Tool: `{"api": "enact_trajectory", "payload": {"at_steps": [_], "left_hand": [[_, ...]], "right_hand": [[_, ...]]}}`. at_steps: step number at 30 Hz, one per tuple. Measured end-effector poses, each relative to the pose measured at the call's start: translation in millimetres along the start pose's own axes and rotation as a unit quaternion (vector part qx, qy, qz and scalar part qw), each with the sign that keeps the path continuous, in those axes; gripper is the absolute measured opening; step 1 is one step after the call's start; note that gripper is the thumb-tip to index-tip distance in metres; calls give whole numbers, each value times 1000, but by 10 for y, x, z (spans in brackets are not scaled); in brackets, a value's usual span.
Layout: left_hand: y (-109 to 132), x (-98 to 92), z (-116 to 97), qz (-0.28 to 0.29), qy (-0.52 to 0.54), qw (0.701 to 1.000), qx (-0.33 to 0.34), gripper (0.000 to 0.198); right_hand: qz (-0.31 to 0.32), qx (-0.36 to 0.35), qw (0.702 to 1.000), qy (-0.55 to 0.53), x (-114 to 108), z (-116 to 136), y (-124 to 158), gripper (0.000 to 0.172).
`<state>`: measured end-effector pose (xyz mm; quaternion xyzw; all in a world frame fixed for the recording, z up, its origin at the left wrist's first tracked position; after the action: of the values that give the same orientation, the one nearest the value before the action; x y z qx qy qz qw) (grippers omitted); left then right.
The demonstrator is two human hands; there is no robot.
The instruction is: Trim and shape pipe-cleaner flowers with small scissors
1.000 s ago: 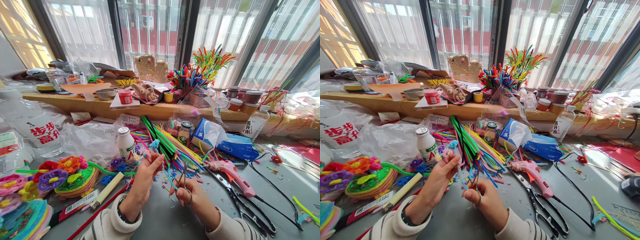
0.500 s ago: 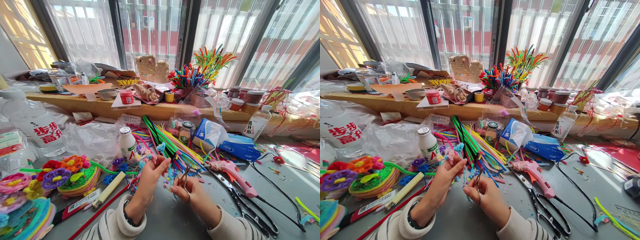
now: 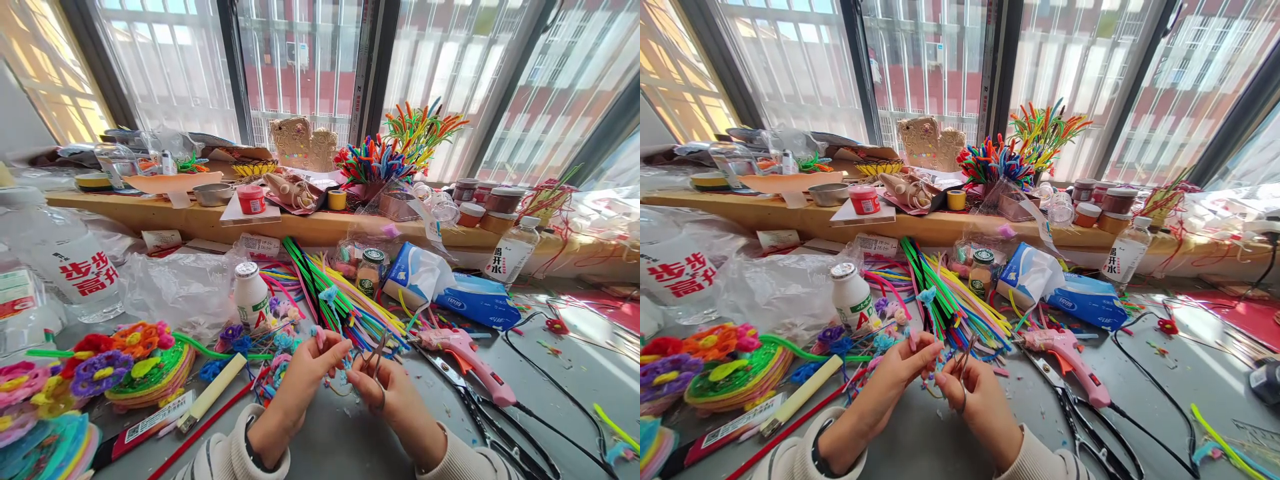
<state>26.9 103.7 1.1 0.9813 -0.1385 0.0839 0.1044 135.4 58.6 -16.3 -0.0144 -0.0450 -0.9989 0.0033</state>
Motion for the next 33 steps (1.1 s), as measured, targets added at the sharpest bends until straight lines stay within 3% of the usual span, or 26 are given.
{"api": "enact_trajectory", "payload": {"at_steps": [6,13,22,28,33], "left_hand": [[-18,-49,-12,-28,12,998,46,18],[8,-8,7,-11,38,999,2,16],[7,-32,2,-52,38,998,23,17],[17,-1,8,-29,44,999,12,19],[4,-27,2,-57,54,996,37,17]], "right_hand": [[18,19,1000,12,16,-33,4,42],[-25,13,999,15,-3,-52,5,40],[-29,23,999,-15,3,-43,2,37],[-42,30,997,-61,-1,-58,26,32],[-33,48,994,-95,34,-73,57,28]]}}
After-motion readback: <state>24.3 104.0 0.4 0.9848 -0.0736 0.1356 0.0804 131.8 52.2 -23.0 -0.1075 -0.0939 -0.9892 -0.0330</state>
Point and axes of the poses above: each hand's wrist, its own y-axis away from the middle knuckle, its own x-axis out of the palm, z = x × y, the point moved 3 cm from there along -y, towards the middle knuckle, and after that the axes turned 5 degrees about -z, right-handed, at the moved point
